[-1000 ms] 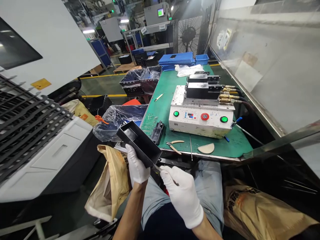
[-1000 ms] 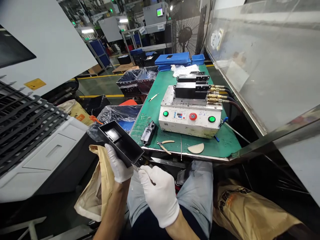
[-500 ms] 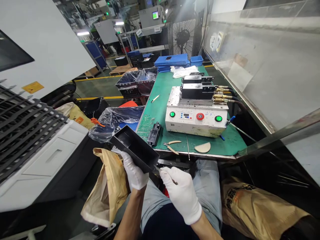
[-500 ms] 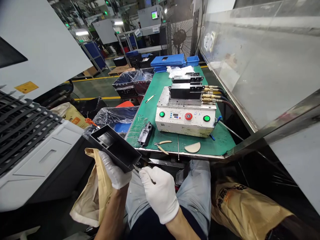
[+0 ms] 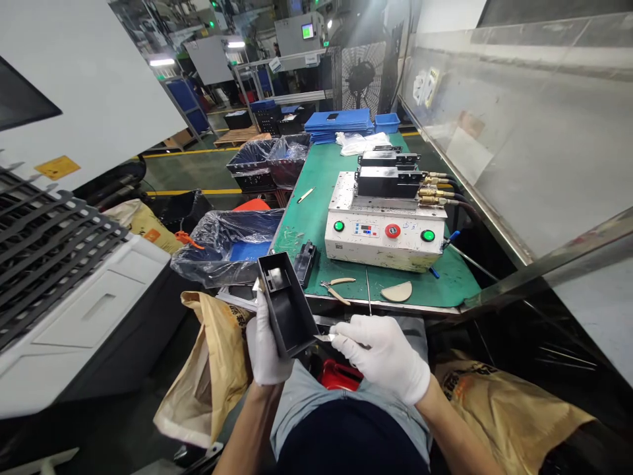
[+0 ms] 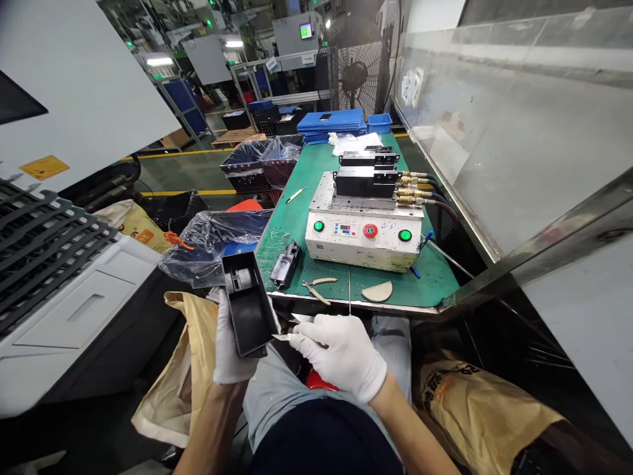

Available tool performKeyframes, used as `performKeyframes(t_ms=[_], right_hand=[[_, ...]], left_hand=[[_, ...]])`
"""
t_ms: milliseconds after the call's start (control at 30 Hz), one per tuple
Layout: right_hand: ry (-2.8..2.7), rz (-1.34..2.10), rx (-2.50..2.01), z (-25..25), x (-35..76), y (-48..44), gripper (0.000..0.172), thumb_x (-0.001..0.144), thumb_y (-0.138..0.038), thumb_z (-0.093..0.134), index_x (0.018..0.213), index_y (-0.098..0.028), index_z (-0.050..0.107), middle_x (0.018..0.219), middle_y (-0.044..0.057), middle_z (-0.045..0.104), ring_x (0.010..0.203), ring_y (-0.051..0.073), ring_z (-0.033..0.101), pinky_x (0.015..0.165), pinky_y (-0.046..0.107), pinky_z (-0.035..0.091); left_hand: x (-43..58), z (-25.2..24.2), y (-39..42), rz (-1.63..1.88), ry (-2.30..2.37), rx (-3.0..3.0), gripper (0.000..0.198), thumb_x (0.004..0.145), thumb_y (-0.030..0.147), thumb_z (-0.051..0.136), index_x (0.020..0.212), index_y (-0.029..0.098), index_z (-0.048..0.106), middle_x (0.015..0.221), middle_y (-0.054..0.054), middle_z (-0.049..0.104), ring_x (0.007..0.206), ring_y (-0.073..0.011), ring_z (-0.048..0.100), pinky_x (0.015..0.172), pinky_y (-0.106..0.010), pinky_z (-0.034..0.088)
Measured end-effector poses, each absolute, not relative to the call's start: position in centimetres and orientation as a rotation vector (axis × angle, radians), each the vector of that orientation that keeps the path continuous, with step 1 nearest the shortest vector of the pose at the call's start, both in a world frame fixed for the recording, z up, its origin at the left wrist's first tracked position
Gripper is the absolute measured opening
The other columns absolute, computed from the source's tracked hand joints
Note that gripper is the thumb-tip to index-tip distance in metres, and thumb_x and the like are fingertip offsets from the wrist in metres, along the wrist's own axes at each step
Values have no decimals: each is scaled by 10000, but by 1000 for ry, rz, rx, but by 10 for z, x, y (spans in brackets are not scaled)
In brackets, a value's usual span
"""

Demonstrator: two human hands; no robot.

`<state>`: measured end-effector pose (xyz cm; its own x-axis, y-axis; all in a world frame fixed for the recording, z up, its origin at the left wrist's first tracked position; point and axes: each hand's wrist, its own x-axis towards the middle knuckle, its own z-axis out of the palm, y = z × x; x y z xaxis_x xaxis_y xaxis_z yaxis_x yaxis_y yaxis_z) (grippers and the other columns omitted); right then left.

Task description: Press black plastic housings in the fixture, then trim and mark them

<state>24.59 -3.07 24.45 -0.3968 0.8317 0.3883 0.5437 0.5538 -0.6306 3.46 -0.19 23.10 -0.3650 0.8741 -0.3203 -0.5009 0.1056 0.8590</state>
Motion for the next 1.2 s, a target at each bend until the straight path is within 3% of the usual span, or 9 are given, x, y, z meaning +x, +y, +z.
performKeyframes(t_ms=[200, 400, 567, 733, 867, 1000, 1200], right_hand=[[-2178, 421, -1107, 239, 251, -28, 436, 1095, -445, 470, 882, -226, 782, 659, -19, 586, 606, 105, 498, 608, 282, 289], [-2184, 378, -1089, 233, 251, -29, 442, 1097, -445, 465, 864, -221, 767, 675, -9, 610, 613, 110, 496, 608, 289, 270], [-2178, 321, -1112, 227, 250, -27, 428, 1090, -445, 474, 867, -231, 771, 685, -5, 630, 624, 119, 522, 605, 305, 260], [-2137, 332, -1194, 227, 252, -24, 440, 1087, -454, 481, 858, -221, 776, 662, -4, 614, 603, 116, 509, 607, 290, 283], [-2084, 330, -1241, 229, 259, -19, 473, 1086, -461, 479, 820, -215, 784, 651, 6, 606, 606, 117, 517, 615, 279, 304], [-2027, 315, -1326, 227, 271, 0, 476, 1079, -481, 483, 827, -218, 790, 669, 6, 615, 600, 115, 521, 617, 271, 319], [-1781, 288, -1613, 226, 276, 22, 437, 1052, -497, 531, 818, -225, 781, 691, 10, 659, 650, 139, 577, 598, 278, 314]], left_hand=[[45, 235, -13, 1360, 1053, 279, 536, 878, 644, 703, 1114, 164, 735, 871, -64, 728, 713, -189, 691, 611, -257, 612], [45, 233, -18, 1160, 869, 231, 516, 1000, 609, 489, 1100, 144, 687, 748, -55, 645, 543, -156, 592, 523, -271, 592], [43, 230, -21, 1081, 833, 226, 555, 1013, 626, 411, 991, 138, 673, 743, -65, 647, 487, -154, 570, 491, -298, 588], [48, 223, -31, 1038, 923, 165, 635, 912, 677, 619, 1213, 122, 675, 796, -85, 699, 544, -189, 635, 499, -304, 591], [51, 217, -40, 942, 939, 137, 681, 876, 687, 670, 1209, 95, 693, 829, -113, 728, 614, -218, 683, 640, -357, 649], [51, 210, -52, 850, 857, 100, 653, 859, 662, 710, 1204, 108, 709, 893, -133, 749, 849, -287, 748, 809, -394, 663], [53, 198, -67, 901, 1067, 294, 636, 809, 680, 760, 1082, 106, 751, 938, -147, 764, 994, -328, 737, 890, -418, 647]])
